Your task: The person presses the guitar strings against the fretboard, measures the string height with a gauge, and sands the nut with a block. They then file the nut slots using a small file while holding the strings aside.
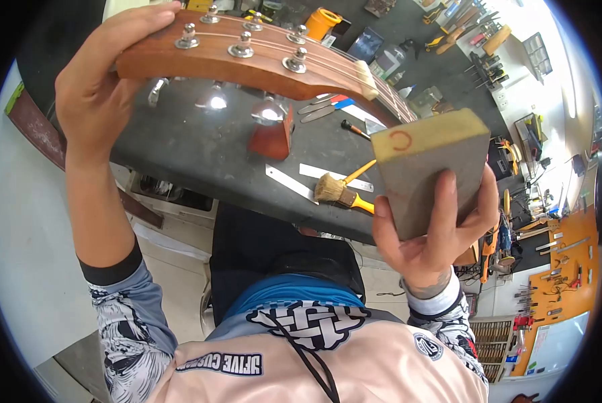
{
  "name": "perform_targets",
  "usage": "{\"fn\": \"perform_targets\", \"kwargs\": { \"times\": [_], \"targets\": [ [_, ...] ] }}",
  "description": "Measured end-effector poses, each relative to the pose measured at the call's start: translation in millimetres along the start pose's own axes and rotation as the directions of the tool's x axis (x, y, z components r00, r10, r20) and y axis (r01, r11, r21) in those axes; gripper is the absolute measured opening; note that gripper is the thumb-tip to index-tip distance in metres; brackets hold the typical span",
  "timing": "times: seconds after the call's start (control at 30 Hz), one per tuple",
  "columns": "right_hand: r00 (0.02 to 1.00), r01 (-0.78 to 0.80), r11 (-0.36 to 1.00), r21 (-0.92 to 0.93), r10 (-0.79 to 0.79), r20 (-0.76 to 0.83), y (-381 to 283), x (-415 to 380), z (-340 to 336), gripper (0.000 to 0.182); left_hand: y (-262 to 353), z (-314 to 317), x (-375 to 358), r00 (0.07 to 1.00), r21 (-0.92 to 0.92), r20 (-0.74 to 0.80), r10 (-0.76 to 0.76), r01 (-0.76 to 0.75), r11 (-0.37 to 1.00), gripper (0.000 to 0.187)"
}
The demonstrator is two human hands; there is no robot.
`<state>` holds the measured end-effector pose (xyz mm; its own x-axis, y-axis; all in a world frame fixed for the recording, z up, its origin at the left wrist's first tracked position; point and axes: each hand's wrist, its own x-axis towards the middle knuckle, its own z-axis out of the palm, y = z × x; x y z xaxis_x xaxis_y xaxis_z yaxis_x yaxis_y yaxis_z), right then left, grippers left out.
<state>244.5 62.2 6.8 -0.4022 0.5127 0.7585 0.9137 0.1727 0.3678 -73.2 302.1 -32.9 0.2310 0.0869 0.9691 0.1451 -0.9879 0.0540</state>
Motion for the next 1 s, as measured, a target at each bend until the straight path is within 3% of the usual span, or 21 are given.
{"fn": "perform_targets", "kwargs": {
  "times": [0.1, 0.3, 0.4, 0.5, 0.63, 0.73, 0.8, 1.0],
  "targets": [
    [0.995, -0.088, 0.993, -0.078, 0.083, -0.062, -14.7, -2.2, 10.3, 0.080, 7.6, -6.4, 8.2, 0.999, 0.037, 0.040, 0.031, -0.032, 0.999, 0.034],
    [0.920, -0.299, 0.953, 0.034, 0.298, -0.254, -30.3, 2.6, 23.3, 0.078, 17.3, -17.5, 26.5, 0.977, 0.222, 0.149, 0.150, -0.181, 0.958, 0.032],
    [0.888, -0.328, 0.942, -0.071, 0.282, -0.362, -15.7, 6.5, 11.4, 0.075, 24.2, -12.0, 48.0, 0.952, 0.254, 0.129, 0.276, -0.301, 0.919, 0.033],
    [0.859, -0.353, 0.935, -0.038, 0.308, -0.410, -6.1, 10.0, 3.3, 0.069, 12.4, -10.9, 68.8, 0.924, 0.175, 0.132, 0.360, -0.379, 0.909, 0.031],
    [0.888, -0.280, 0.954, -0.109, 0.214, -0.407, 0.5, 8.6, -2.1, 0.065, 16.0, 1.3, 94.3, 0.912, 0.039, 0.129, 0.388, -0.396, 0.917, 0.028],
    [0.833, -0.437, 0.896, -0.077, 0.371, -0.410, -14.4, 13.4, -15.7, 0.058, 15.0, 1.9, 124.4, 0.888, -0.063, 0.151, 0.435, -0.430, 0.900, 0.026],
    [0.813, -0.450, 0.889, -0.090, 0.366, -0.453, -16.3, 23.5, -18.0, 0.061, 13.9, 9.2, 142.9, 0.861, -0.135, 0.125, 0.494, -0.478, 0.868, 0.026],
    [0.764, -0.561, 0.826, -0.054, 0.492, -0.417, -48.7, 32.8, -32.1, 0.068, -3.6, 38.2, 157.0, 0.724, -0.218, -0.171, 0.668, -0.689, 0.691, 0.036]
  ]
}}
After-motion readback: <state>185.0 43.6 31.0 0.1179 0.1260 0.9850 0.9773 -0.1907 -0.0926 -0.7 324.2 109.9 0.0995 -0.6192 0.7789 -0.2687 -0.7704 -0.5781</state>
